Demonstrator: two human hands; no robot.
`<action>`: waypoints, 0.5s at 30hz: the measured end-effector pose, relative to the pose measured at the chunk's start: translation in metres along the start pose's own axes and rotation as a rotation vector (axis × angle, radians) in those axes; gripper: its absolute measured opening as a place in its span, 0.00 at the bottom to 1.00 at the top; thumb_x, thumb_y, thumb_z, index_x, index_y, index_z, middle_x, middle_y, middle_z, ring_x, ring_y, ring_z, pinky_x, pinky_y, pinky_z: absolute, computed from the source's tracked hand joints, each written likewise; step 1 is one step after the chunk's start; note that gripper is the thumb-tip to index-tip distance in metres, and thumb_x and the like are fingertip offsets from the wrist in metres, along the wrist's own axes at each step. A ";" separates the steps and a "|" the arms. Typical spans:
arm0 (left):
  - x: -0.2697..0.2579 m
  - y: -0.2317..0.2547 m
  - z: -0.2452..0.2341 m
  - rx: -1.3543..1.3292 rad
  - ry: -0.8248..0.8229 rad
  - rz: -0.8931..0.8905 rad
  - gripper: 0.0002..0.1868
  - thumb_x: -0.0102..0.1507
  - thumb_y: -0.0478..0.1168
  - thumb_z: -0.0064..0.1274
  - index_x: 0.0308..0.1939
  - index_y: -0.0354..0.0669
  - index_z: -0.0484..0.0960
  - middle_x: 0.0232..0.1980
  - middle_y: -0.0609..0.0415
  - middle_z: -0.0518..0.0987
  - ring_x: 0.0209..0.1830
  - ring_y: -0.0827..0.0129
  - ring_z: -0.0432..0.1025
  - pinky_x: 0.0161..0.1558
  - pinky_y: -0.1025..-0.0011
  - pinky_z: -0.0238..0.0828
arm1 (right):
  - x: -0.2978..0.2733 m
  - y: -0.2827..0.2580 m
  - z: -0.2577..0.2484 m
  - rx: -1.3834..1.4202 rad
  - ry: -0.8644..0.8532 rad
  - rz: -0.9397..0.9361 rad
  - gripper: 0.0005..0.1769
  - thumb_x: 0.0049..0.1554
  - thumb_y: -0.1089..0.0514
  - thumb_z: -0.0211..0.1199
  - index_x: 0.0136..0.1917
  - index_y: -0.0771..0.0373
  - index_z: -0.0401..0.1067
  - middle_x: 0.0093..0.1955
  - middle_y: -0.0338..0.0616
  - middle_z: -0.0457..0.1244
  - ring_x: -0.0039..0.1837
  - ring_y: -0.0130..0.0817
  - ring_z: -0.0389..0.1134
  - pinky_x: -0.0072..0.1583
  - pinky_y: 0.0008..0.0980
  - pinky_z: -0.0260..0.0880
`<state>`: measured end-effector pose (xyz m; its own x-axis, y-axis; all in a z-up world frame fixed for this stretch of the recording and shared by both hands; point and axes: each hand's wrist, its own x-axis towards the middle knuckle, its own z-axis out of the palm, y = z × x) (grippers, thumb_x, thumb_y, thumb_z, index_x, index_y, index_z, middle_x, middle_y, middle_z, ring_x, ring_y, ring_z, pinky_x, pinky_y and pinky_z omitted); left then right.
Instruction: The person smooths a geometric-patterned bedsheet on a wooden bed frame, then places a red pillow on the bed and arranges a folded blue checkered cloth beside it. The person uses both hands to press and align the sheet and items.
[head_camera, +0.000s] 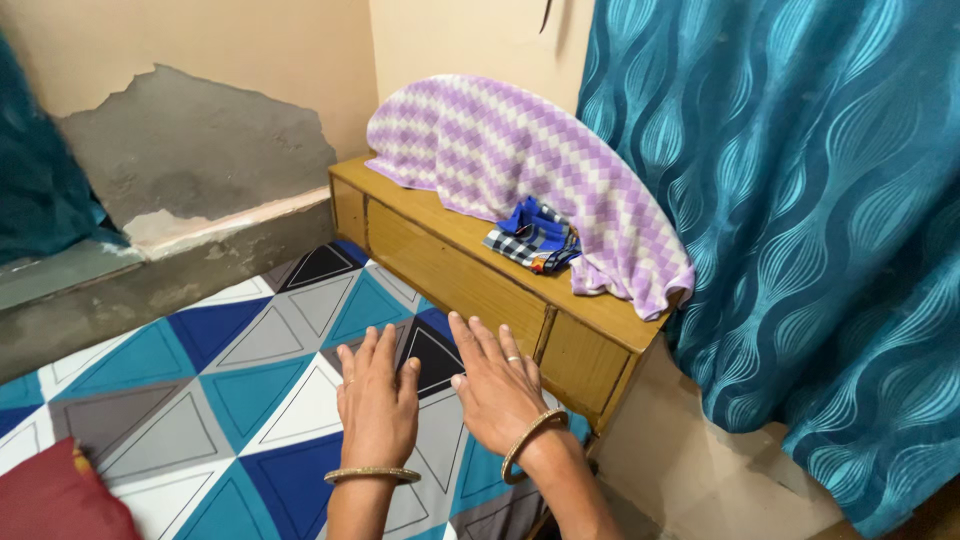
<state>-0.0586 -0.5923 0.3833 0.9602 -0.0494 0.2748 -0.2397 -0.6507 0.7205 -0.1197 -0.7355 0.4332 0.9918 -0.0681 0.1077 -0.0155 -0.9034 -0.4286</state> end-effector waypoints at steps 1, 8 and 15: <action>0.002 0.004 0.003 -0.005 -0.001 0.011 0.31 0.67 0.51 0.46 0.73 0.49 0.65 0.80 0.46 0.57 0.82 0.42 0.39 0.72 0.40 0.42 | 0.000 0.003 -0.002 0.005 0.010 0.003 0.42 0.62 0.54 0.52 0.83 0.45 0.36 0.85 0.48 0.37 0.83 0.61 0.34 0.76 0.64 0.38; 0.021 0.023 0.029 -0.060 -0.090 0.077 0.30 0.67 0.51 0.45 0.73 0.52 0.65 0.80 0.49 0.57 0.82 0.43 0.40 0.72 0.39 0.42 | 0.002 0.023 -0.012 -0.013 0.047 0.073 0.41 0.62 0.55 0.53 0.83 0.48 0.39 0.85 0.49 0.39 0.83 0.62 0.35 0.75 0.68 0.38; 0.051 0.042 0.056 -0.067 -0.153 0.192 0.30 0.66 0.50 0.46 0.73 0.51 0.65 0.79 0.49 0.57 0.81 0.42 0.39 0.71 0.39 0.41 | 0.024 0.039 -0.025 -0.064 0.144 0.167 0.41 0.62 0.55 0.53 0.82 0.47 0.39 0.85 0.48 0.39 0.83 0.60 0.36 0.75 0.66 0.37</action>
<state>-0.0113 -0.6644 0.3922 0.9056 -0.2843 0.3147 -0.4235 -0.5668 0.7067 -0.0997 -0.7823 0.4412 0.9465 -0.2747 0.1693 -0.1906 -0.8993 -0.3936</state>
